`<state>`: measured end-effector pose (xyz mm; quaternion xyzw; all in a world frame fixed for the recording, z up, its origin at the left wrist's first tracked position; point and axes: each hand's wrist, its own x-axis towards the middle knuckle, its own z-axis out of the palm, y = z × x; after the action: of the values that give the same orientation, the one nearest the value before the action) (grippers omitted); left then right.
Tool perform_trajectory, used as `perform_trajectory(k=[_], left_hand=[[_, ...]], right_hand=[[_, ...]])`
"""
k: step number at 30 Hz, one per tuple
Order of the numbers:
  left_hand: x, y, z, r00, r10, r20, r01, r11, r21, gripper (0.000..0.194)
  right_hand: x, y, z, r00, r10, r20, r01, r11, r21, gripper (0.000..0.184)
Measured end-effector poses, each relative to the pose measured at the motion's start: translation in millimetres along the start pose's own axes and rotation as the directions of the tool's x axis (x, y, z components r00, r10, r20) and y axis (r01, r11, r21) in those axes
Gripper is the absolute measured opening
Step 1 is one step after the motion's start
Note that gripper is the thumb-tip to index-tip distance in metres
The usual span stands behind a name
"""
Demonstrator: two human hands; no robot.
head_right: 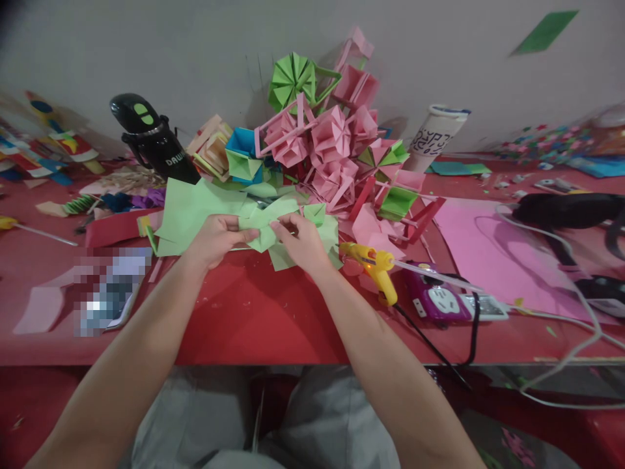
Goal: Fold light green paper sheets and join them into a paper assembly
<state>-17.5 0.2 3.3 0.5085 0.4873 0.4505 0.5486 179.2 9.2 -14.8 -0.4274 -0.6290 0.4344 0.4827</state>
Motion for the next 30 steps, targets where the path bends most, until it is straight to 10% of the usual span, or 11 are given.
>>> perform_trajectory(k=[13,30], left_hand=[[-3,1,7.5,0.999,-0.050,0.009,0.049,0.996,0.072,0.046],[-2,-3,9.3,0.946,0.320,0.048,-0.319,0.899,0.301,0.028]], right_hand=[[3,6,-3,0.995,-0.008,-0.097,0.015,0.998,0.069,0.027],[3,2,-6,0.970,-0.175,-0.167,0.148,0.976,-0.163,0.022]])
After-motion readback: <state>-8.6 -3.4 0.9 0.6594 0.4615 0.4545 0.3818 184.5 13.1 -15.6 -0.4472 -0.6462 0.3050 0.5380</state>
